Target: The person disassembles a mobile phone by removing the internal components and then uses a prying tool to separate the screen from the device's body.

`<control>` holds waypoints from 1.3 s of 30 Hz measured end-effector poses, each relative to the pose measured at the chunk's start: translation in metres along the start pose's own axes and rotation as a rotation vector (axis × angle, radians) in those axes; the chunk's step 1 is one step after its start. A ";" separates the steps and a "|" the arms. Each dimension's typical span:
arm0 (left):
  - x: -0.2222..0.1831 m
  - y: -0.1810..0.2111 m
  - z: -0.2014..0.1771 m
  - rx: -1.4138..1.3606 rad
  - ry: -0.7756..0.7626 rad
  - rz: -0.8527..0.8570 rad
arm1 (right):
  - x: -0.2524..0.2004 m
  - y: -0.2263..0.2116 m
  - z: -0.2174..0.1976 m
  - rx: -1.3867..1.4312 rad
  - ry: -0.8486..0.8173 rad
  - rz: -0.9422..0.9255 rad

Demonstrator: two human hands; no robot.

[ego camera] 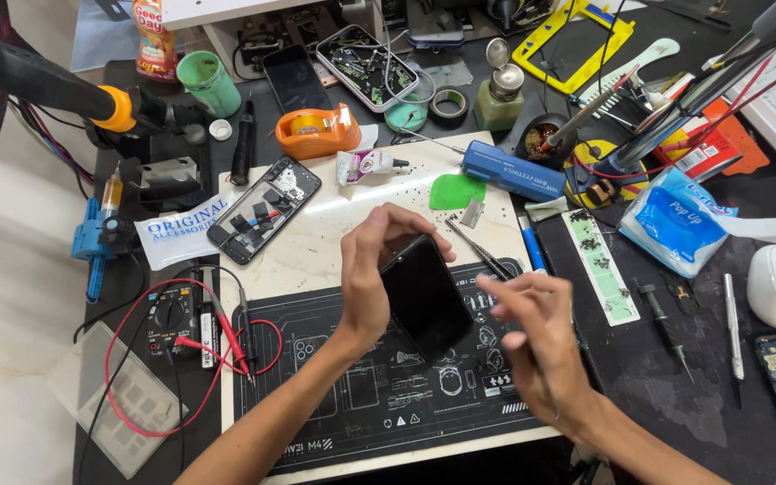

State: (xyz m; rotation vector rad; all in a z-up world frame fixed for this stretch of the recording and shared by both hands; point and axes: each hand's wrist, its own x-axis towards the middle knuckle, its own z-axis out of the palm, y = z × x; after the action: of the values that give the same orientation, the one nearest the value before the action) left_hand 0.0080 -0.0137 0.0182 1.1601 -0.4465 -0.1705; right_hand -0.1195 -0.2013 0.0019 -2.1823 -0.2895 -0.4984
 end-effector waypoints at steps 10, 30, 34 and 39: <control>-0.018 0.003 0.013 0.190 -0.084 0.116 | 0.044 -0.008 -0.016 0.437 0.150 0.277; -0.024 0.000 0.010 0.149 -0.085 0.090 | 0.056 0.000 0.010 0.629 0.159 0.338; -0.025 0.001 0.010 0.140 -0.090 0.083 | 0.057 0.000 0.010 0.617 0.147 0.214; -0.025 0.000 0.011 0.139 -0.090 0.106 | 0.058 0.000 0.009 0.600 0.134 0.229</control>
State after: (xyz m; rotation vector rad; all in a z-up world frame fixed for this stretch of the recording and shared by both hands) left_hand -0.0191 -0.0143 0.0151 1.2653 -0.6054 -0.1011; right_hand -0.0657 -0.1922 0.0230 -1.5656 -0.0944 -0.3671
